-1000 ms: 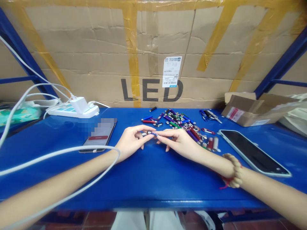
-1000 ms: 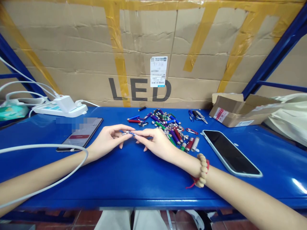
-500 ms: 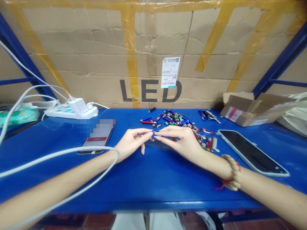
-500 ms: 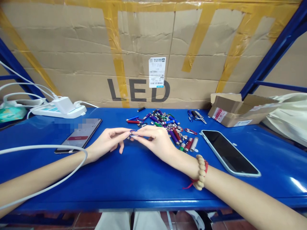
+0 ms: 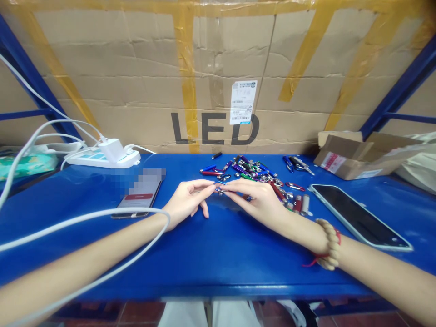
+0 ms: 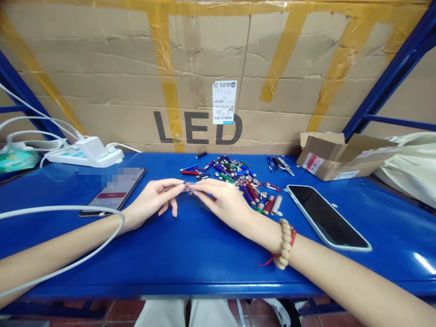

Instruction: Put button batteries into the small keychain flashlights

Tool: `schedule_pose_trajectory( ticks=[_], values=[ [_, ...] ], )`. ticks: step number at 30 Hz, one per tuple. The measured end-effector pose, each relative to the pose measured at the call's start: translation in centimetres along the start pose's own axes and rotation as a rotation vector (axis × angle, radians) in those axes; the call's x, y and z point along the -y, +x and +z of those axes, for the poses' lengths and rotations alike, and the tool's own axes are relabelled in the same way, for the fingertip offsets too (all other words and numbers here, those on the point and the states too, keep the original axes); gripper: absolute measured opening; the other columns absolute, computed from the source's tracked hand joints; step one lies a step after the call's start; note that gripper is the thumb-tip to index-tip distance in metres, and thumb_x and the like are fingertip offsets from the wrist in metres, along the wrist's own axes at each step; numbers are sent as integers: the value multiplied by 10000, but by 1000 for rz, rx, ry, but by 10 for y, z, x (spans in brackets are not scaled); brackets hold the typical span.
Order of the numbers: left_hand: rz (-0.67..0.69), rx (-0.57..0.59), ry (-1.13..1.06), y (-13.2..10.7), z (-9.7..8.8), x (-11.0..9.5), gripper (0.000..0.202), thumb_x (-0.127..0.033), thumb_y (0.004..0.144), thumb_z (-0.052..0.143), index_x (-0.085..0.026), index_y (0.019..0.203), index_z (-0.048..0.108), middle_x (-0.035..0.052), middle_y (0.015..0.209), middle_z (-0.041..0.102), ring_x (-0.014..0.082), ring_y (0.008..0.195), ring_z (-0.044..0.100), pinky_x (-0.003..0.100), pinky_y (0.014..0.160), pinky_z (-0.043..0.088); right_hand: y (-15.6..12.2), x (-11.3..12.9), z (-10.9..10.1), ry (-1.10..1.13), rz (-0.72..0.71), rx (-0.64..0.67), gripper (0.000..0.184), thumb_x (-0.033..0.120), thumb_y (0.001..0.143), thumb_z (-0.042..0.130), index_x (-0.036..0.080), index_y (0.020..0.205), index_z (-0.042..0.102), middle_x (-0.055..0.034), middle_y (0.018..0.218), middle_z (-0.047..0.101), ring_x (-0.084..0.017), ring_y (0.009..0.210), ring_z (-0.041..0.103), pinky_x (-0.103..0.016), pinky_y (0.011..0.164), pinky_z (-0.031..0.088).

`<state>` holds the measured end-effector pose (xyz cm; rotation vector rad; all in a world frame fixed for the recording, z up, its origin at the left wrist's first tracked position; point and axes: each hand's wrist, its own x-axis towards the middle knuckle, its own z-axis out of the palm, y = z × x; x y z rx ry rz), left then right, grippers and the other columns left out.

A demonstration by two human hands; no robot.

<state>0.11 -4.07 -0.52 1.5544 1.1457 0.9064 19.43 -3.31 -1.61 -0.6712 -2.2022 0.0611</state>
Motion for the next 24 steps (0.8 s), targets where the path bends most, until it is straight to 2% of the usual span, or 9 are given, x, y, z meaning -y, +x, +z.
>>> schedule_pose_trajectory(
  ticks=[5,8,10,11,14,16,20,24],
  values=[
    [15,37,-53,0,0,1,475,-384,780,604,-120,1172,557,32,633,638,95,426,576,140,320,291,0,-1,1,-16,-15,29,227,193,879,486,184,1023,661,-39,1025,683,-144,952,631,-266,859,503],
    [10,70,-69,0,-1,3,462,-379,776,608,-131,1164,562,89,824,669,76,430,574,137,316,287,0,0,1,-5,6,18,225,193,876,489,201,1015,666,-29,1015,687,-148,938,636,-266,852,504],
    [31,97,-62,0,-1,4,465,-369,761,629,-167,1172,555,97,913,664,80,468,592,134,322,293,0,2,1,14,42,0,213,199,863,511,213,999,674,-20,991,694,-150,900,648,-265,833,509],
    [42,110,-51,0,-1,4,462,-363,756,636,-179,1172,555,86,885,668,85,482,596,133,329,299,0,3,0,34,66,-7,210,202,855,524,215,999,676,-19,977,698,-150,875,654,-262,817,514],
    [39,132,6,-1,0,5,434,-354,770,622,-167,1159,574,26,596,636,82,431,548,133,347,309,1,5,0,131,173,2,215,226,842,545,209,1006,683,-24,950,705,-149,797,665,-250,734,534],
    [22,119,23,0,0,5,419,-355,767,623,-147,1129,600,18,532,613,72,391,505,139,344,302,2,6,0,189,245,23,214,250,840,545,213,990,692,-24,936,708,-154,769,667,-253,692,540],
    [-11,79,9,1,0,6,409,-382,747,637,-130,1069,631,75,719,671,44,357,476,146,324,284,1,7,0,209,292,7,201,265,824,564,215,955,708,-24,922,712,-172,781,667,-270,689,535],
    [-21,115,-9,2,-1,5,396,-391,774,597,-138,1078,613,107,913,668,45,386,524,141,313,279,1,7,0,207,290,-13,194,260,821,573,208,949,709,-19,911,715,-169,782,671,-262,699,535]
  ],
)
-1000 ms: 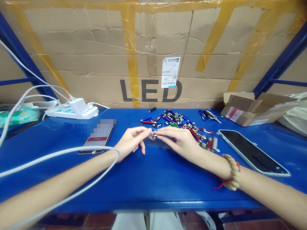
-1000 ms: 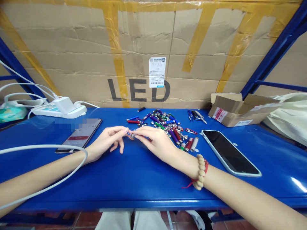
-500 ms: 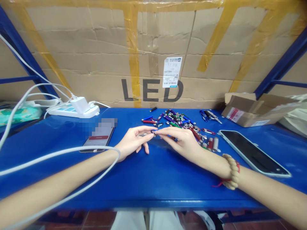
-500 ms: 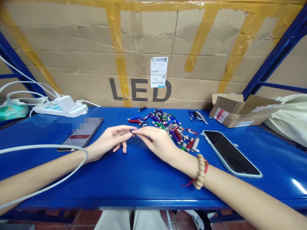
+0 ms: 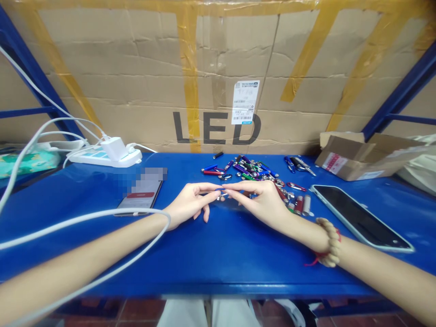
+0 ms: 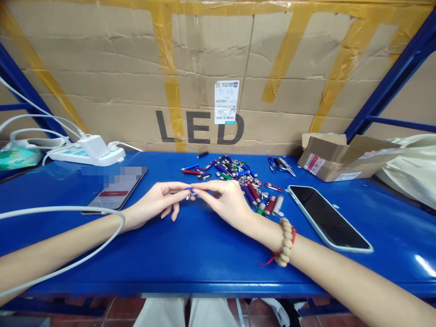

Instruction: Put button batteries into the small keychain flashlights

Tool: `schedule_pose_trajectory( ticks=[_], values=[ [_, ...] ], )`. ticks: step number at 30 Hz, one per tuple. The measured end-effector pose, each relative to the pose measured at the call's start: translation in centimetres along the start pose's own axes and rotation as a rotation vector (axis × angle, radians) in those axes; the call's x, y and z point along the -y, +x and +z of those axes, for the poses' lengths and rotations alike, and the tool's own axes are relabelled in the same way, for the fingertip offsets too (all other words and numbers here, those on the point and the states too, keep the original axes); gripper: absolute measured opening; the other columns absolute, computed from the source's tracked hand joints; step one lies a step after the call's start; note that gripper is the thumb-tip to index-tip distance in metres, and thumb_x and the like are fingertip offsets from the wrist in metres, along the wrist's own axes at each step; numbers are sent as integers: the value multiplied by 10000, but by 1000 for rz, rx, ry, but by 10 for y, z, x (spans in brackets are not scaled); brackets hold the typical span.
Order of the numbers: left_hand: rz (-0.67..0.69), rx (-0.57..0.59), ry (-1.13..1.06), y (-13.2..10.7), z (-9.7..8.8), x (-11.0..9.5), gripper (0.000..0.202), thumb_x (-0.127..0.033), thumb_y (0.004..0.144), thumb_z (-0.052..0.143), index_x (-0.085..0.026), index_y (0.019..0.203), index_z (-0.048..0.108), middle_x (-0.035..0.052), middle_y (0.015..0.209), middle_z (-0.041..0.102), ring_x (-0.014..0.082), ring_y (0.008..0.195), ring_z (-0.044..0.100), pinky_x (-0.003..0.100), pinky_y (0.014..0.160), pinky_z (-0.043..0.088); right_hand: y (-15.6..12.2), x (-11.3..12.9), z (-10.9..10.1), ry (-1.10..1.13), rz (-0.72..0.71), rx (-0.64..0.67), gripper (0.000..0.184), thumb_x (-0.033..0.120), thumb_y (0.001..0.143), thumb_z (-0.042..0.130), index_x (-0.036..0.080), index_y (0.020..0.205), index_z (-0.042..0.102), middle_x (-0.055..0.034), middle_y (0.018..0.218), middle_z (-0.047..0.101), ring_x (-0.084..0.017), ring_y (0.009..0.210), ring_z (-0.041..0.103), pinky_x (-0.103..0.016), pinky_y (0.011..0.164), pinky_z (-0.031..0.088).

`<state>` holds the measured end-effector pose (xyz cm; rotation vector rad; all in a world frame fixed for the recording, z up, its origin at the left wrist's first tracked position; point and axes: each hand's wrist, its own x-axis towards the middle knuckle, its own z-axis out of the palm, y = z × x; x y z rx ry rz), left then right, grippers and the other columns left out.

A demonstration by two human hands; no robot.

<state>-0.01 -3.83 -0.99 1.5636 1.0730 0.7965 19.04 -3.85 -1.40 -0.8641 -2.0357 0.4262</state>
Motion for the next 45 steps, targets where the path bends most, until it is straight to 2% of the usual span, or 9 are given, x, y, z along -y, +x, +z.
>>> schedule_pose_trajectory(
  ticks=[3,6,14,20,25,30,37,42,45],
  values=[
    [-10,-14,-7,0,0,-1,387,-379,778,589,-126,1070,608,88,868,662,33,378,494,140,319,280,1,-2,0,-69,-37,-13,191,251,821,575,205,949,709,-29,915,714,-173,785,670,-271,710,535],
    [-2,-37,16,-1,1,-1,339,-394,780,577,-106,947,642,66,807,654,15,360,422,150,324,271,2,-7,0,-166,-104,14,211,237,838,553,217,996,692,-30,935,709,-170,807,667,-279,743,530],
    [196,-135,160,-3,2,-3,296,-379,763,583,-108,672,660,12,667,579,30,427,396,170,390,305,-3,-13,1,-362,-247,127,331,332,885,479,160,1132,617,-78,899,691,-170,797,644,-281,722,521],
    [182,-123,152,-4,3,-5,265,-326,782,561,-107,664,653,5,646,581,28,422,376,164,379,275,-5,-9,2,-513,-254,175,361,326,926,386,129,1152,586,-93,881,680,-169,806,643,-272,737,524],
    [204,-115,180,-7,3,-3,278,-327,811,531,-110,685,651,-9,615,582,26,409,338,167,390,274,-4,-6,3,-695,-356,155,386,306,938,346,83,1185,543,-122,885,672,-182,782,636,-282,688,531],
    [219,-113,246,-7,2,-4,301,-321,823,516,-108,651,642,-8,599,597,40,433,384,167,455,355,-5,-2,5,-812,-414,126,363,256,941,328,58,1135,564,-100,791,653,-162,693,618,-247,583,495],
    [274,-98,313,-5,2,1,320,-312,821,508,-106,619,647,33,698,675,111,622,573,184,636,459,-6,-3,6,-718,-411,150,298,269,932,371,101,930,618,-45,682,607,-129,598,559,-231,537,435],
    [319,-78,345,-3,1,7,341,-336,831,498,-114,634,666,47,729,703,185,868,625,220,838,442,-6,-5,8,-690,-439,114,286,270,923,392,105,845,613,-30,626,569,-124,555,515,-237,504,387],
    [335,-68,360,-2,1,8,341,-336,837,492,-115,650,673,52,756,707,194,902,620,229,853,436,-7,-5,9,-674,-439,106,290,268,924,390,111,807,604,-24,607,550,-120,541,492,-236,504,370]
  ],
)
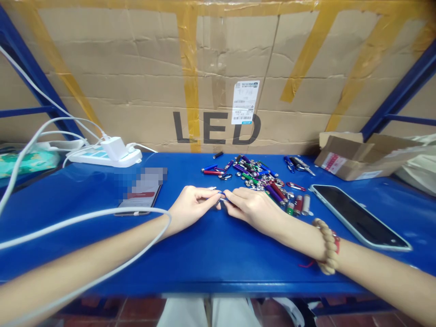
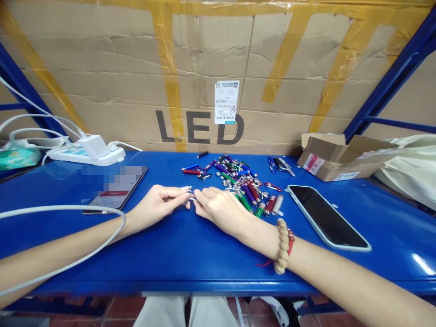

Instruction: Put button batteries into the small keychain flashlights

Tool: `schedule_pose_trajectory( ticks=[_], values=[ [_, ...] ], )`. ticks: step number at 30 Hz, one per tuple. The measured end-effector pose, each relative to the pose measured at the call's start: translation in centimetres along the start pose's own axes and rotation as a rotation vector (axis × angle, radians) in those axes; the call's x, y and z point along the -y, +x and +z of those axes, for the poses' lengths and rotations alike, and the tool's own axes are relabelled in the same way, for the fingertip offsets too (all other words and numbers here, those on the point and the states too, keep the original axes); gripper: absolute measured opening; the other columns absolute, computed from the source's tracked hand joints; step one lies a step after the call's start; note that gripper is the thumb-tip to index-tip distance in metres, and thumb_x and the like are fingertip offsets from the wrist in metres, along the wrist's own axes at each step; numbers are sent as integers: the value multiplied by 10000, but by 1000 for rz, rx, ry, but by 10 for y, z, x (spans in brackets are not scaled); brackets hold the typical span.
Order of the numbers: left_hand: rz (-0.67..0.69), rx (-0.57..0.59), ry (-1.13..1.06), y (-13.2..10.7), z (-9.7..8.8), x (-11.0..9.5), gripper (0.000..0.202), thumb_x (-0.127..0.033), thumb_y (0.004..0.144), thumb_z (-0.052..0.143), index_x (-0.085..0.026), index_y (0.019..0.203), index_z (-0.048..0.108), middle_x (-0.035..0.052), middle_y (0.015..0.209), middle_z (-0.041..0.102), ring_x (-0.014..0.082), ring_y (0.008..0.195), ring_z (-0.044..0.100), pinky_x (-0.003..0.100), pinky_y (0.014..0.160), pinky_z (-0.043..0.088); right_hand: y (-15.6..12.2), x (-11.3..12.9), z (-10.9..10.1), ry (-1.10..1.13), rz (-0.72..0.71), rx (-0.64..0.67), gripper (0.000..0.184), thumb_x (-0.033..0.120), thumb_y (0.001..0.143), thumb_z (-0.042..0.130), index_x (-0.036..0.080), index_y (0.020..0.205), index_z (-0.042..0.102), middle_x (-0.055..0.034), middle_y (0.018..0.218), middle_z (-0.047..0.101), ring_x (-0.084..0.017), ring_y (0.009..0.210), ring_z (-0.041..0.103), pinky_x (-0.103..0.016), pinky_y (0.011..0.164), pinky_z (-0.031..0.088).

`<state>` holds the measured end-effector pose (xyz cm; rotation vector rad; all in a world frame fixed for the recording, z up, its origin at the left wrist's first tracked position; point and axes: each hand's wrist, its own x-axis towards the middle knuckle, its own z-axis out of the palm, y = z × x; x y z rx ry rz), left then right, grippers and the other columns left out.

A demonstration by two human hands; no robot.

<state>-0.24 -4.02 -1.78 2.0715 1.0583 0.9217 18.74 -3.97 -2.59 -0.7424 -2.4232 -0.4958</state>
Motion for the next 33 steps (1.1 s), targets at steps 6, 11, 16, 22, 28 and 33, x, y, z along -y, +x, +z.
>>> schedule_pose_trajectory(
  ticks=[6,11,16,22,28,33],
  values=[
    [11,-3,-20,-1,0,-6,301,-292,841,488,-113,678,666,42,755,655,136,748,597,191,688,447,1,-1,2,43,16,-15,293,277,921,399,125,746,579,-9,579,508,-109,516,449,-232,518,352],
    [-48,-15,-95,1,1,-7,269,-321,823,517,-113,821,687,21,766,604,73,574,492,174,527,384,2,-4,3,105,28,-55,284,260,916,410,119,740,582,-3,561,498,-100,507,440,-219,518,352],
    [-66,-37,-91,2,2,-6,266,-325,759,596,-117,894,693,7,746,586,46,489,378,186,464,311,3,-5,1,131,33,-105,262,232,906,422,105,762,600,-28,587,549,-101,523,470,-204,524,375],
    [-47,-70,-118,1,0,-13,269,-311,801,529,-104,719,681,10,681,604,36,423,379,189,439,313,2,-6,1,138,25,-82,258,263,907,428,114,782,598,-31,601,559,-114,542,487,-219,544,410],
    [-52,-114,-75,1,-1,-12,279,-301,804,524,-111,664,672,-4,584,589,42,408,371,183,439,331,1,-6,1,136,14,-90,235,249,919,405,116,914,598,-58,719,618,-135,654,568,-234,617,472],
    [-29,-96,-61,0,-1,-11,304,-321,809,519,-109,663,680,18,658,633,61,479,459,179,504,395,2,-5,1,66,10,-94,287,271,923,405,81,1066,566,-80,791,644,-143,700,595,-239,634,486]
  ],
)
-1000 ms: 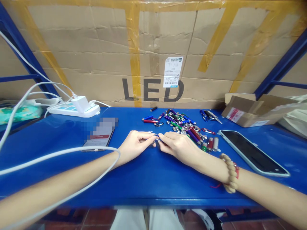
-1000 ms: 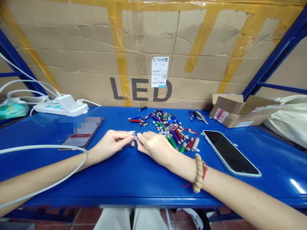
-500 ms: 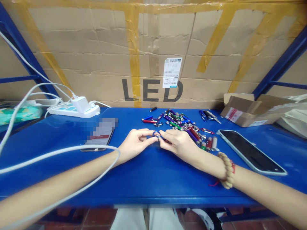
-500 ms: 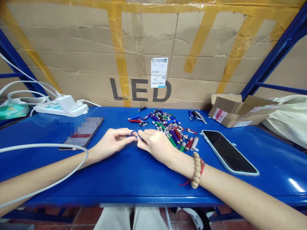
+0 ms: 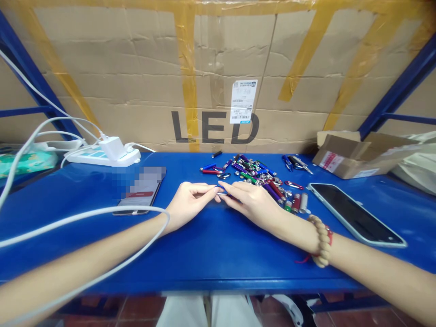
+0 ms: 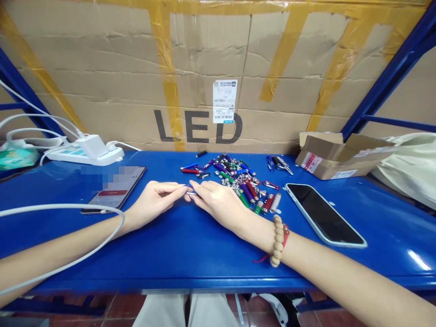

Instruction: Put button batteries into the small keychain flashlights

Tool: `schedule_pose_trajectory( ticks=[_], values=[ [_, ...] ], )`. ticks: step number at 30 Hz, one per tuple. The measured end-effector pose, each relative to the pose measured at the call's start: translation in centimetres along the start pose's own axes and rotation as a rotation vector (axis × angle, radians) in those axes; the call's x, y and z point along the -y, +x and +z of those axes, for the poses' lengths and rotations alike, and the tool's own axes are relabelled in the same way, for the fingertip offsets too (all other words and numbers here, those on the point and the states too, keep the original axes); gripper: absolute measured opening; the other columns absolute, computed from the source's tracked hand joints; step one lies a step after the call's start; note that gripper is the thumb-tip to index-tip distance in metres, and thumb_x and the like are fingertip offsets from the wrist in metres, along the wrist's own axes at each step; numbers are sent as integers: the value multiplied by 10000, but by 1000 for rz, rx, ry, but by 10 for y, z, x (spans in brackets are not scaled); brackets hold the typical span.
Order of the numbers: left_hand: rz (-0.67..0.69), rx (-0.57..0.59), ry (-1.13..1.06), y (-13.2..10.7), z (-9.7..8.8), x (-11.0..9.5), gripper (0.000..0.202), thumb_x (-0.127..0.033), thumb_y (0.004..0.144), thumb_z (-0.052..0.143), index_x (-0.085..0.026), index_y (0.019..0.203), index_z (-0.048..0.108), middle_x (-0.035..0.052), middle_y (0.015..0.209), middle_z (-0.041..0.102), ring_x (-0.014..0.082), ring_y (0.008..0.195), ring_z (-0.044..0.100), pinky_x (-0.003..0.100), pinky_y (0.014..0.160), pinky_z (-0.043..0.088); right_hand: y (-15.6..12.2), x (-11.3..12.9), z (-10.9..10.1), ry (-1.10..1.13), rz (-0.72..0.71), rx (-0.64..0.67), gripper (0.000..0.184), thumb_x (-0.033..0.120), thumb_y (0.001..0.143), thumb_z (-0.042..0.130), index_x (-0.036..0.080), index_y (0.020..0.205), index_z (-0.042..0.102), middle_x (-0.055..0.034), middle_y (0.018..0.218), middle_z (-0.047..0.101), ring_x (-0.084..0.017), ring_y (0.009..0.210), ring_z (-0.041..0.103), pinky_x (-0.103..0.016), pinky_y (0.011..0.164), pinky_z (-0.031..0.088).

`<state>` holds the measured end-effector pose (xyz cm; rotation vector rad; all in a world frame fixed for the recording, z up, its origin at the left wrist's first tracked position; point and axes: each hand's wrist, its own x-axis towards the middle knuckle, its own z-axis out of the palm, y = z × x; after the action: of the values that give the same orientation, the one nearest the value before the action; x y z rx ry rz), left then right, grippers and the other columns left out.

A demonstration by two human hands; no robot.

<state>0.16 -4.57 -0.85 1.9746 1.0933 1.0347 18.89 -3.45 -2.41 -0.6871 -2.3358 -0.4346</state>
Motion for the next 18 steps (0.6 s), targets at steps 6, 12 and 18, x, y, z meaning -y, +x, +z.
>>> schedule_pose_trajectory(
  ticks=[6,12,18],
  values=[
    [-4,41,48,0,0,0,312,-333,804,527,-120,637,683,33,653,671,138,656,592,233,718,460,2,4,-1,-164,-75,-15,311,275,932,376,111,802,605,-30,608,562,-118,539,507,-236,509,400],
    [8,72,18,0,1,3,323,-352,806,532,-139,614,681,37,729,710,201,874,633,298,960,386,1,5,0,-206,-95,-12,323,268,931,368,125,748,592,-10,555,512,-117,509,461,-251,490,349],
    [-31,43,-43,-2,3,-1,231,-299,781,574,-131,709,716,38,777,699,167,801,615,255,801,451,1,2,0,-107,-37,-44,284,252,910,416,123,722,585,-10,561,508,-107,508,443,-234,498,350]
  ],
)
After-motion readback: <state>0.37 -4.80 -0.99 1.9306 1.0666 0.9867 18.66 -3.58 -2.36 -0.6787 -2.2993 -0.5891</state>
